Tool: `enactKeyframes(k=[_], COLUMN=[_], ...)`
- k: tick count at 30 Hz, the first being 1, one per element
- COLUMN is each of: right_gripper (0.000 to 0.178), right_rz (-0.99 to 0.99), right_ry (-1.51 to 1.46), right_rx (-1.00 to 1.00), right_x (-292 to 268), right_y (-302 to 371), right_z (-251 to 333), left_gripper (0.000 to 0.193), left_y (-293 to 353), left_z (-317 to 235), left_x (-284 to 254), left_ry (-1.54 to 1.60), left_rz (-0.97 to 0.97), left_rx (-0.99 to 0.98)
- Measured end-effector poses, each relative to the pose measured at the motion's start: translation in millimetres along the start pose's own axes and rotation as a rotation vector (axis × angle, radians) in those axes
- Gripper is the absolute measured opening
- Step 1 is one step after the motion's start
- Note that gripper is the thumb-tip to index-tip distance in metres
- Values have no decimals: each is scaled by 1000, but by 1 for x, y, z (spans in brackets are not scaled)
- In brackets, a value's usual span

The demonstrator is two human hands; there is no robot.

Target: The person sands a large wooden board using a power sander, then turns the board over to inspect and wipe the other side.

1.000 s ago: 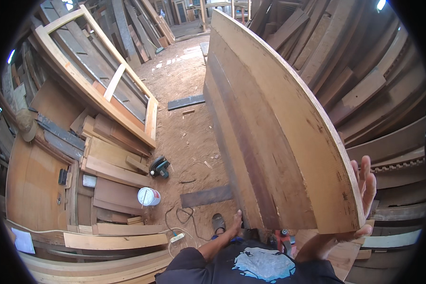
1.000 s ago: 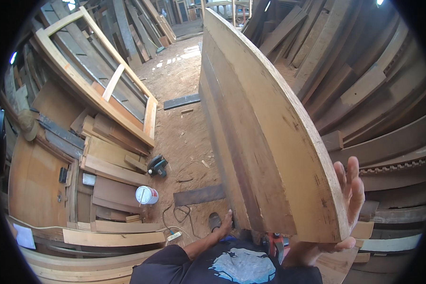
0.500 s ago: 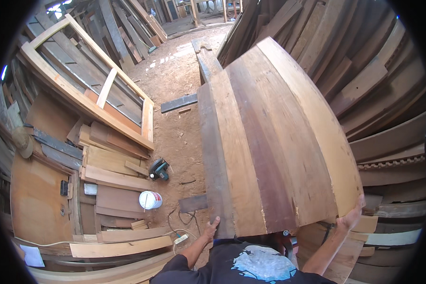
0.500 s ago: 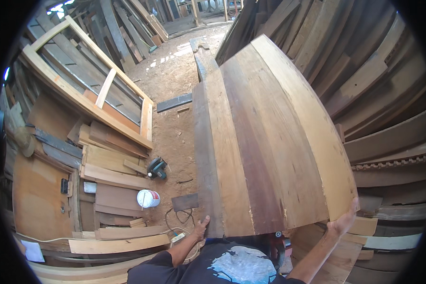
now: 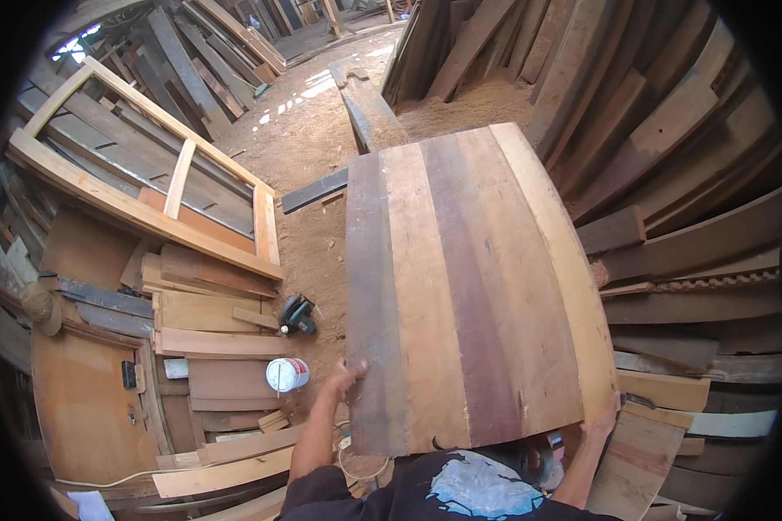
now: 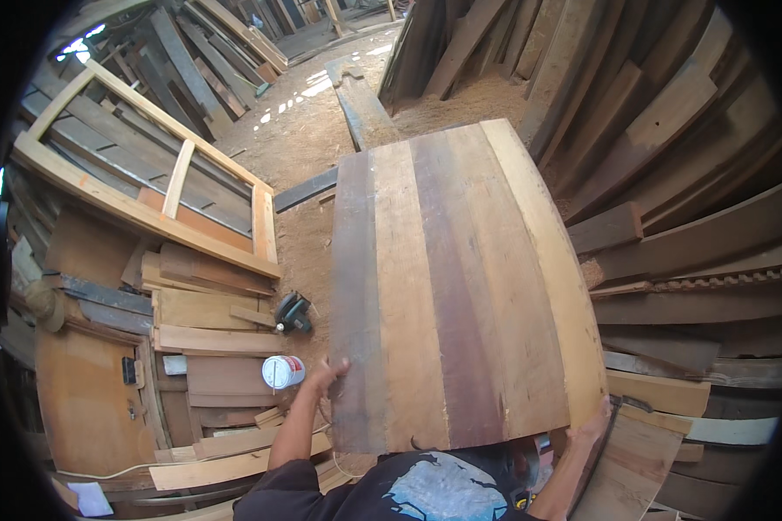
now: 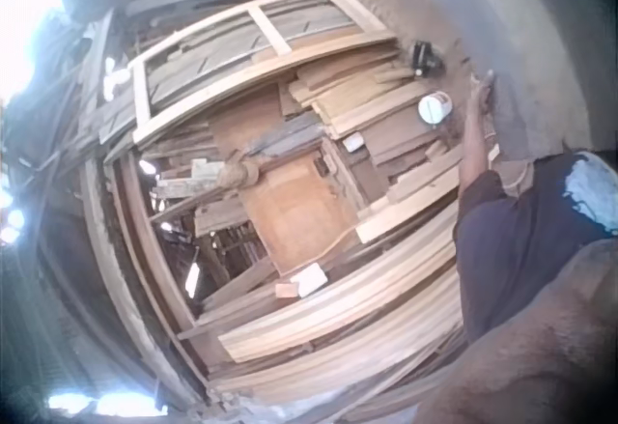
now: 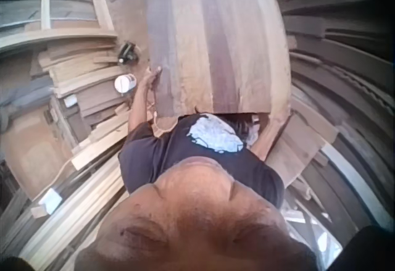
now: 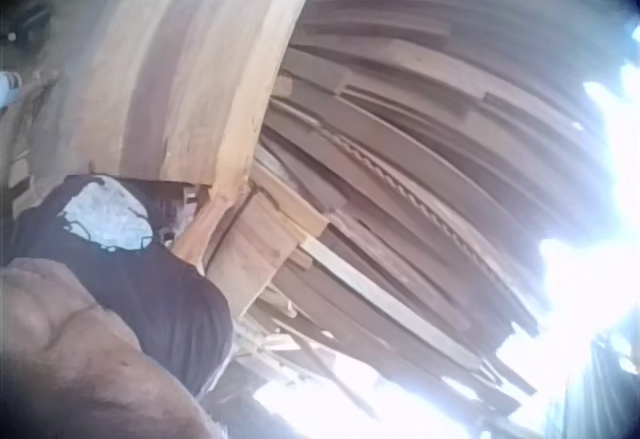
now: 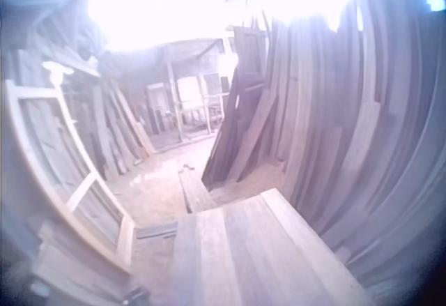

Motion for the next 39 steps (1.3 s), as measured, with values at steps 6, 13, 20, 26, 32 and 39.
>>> enactKeyframes(k=[6,13,20,26,32,39], right_gripper=[67,64,63,66,62,62], right_rz=[71,79,-118,-121,92,152], right_ry=[-30,-165,-100,-38,-103,-36], right_rx=[135,76,132,132,182,125], right_x=[28,21,35,37,88,123], right_y=[35,26,78,65,27,-48], right_z=[-15,-18,-10,-22,-53,-111], left_gripper=[66,76,76,74,78,79], left_y=[-84,-64,-48,-60,-81,-47], left_z=[-111,-112,-136,-101,-61,6], left_x=[-9,6,8,-21,-92,-88], left_ry=[-149,-256,-340,-291,-268,61], left_rz=[-188,-238,-176,-234,-309,-174], left_rx=[256,236,353,289,275,71])
Point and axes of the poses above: each hand's wrist, its own y-axis away from the middle knuckle, its own x-axis out of the palm, z = x × y, the point moved 10 cm from there along -y, towards the middle knuckle, and after that the axes turned 14 degrees about y, right-handed, at the moved point
